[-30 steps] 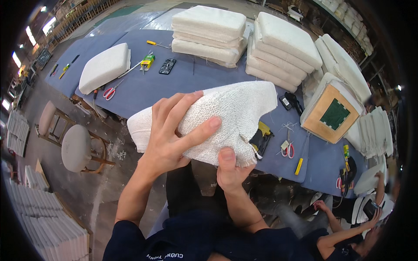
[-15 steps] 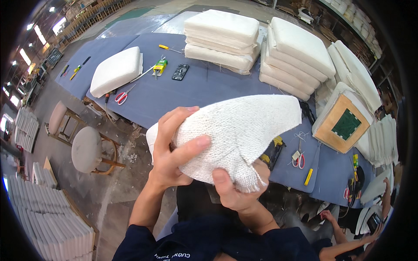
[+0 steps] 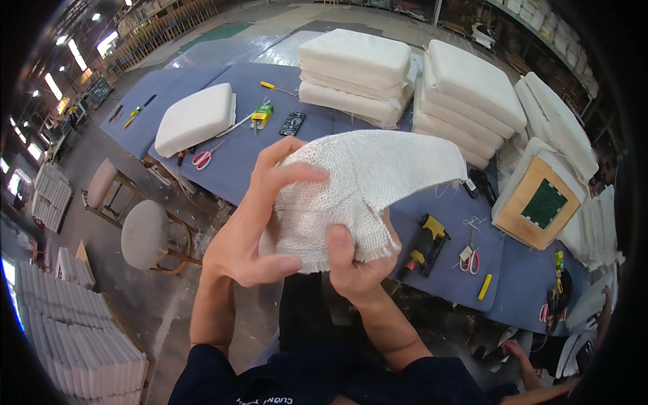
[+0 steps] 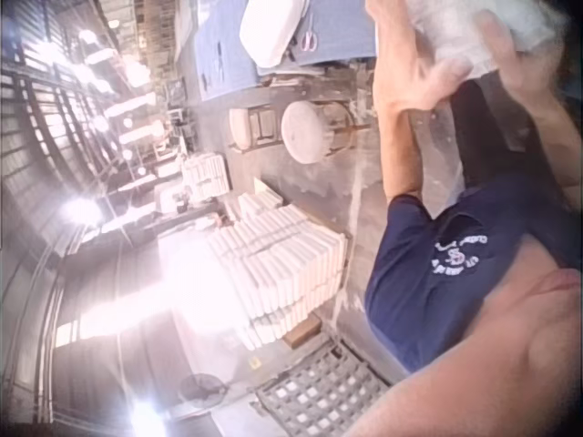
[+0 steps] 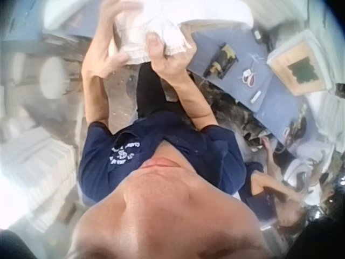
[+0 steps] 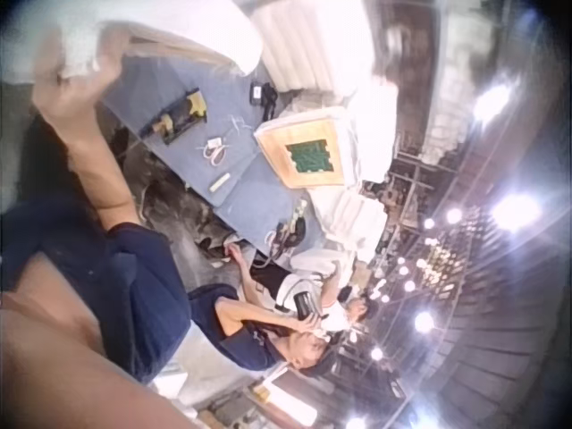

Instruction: The person staples white fabric onto rectangular foam cushions using a staple gun, then trims excess fabric with scissors. The person repeats this process on multiple cushions, stacking finished units on the table.

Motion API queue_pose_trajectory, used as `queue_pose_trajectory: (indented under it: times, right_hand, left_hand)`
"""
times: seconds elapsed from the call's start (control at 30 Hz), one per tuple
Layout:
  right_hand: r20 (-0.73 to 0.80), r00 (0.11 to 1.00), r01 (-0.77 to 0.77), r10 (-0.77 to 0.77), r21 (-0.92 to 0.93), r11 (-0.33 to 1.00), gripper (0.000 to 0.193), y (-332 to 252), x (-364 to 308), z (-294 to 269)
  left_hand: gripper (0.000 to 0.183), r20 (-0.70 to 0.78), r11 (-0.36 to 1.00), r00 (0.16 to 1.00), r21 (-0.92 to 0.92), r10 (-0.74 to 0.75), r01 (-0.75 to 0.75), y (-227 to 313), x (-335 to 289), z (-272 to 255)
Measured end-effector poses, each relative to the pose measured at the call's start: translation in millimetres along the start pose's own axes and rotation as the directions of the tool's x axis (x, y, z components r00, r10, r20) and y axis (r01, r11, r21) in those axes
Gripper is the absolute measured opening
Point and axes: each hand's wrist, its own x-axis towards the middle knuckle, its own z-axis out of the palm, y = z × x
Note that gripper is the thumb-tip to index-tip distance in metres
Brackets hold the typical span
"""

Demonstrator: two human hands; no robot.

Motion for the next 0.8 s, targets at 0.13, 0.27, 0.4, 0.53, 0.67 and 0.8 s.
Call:
queue_pose_trajectory:
  times: [0.13, 0.27, 0.4, 0.53, 0.67, 0.8]
  right_hand:
    - [0.061, 0.998, -0.029, 0.028, 0.026, 0.999, 0.028, 15.1, -0.1, 0.2]
    - [0.279, 0.924, -0.270, 0.263, -0.015, 0.963, 0.030, 30.2, 9.1, -24.1]
    - [0.015, 0.957, -0.175, 0.289, -0.763, 0.622, 0.056, 145.1, -52.1, -109.0]
    - [-0.372, 0.809, -0.342, 0.456, -0.928, -0.151, 0.093, 233.5, -146.6, -222.7]
    - [-0.327, 0.579, -0.332, 0.747, -0.931, -0.150, 0.099, 247.9, -178.1, -276.6]
    - [-0.287, 0.741, -0.218, 0.607, -0.958, -0.186, 0.109, 260.4, -196.5, -309.0]
  left_hand:
    - [0.058, -0.036, 0.891, 0.997, 0.448, -0.068, 0.077, 7.0, 16.2, 17.1]
    - [0.038, -0.236, 0.850, 0.972, 0.515, 0.016, 0.111, -11.9, 37.8, 24.8]
    - [0.032, -0.355, 0.835, 0.934, 0.526, 0.043, 0.162, -44.6, 47.2, 11.3]
    - [0.035, -0.357, 0.823, 0.933, 0.543, 0.049, 0.165, -51.3, 43.3, 1.8]
    - [0.040, -0.258, 0.795, 0.965, 0.595, 0.051, 0.118, -39.8, 38.7, -3.4]
    - [0.045, -0.236, 0.808, 0.971, 0.581, 0.049, 0.101, -33.0, 35.2, 0.6]
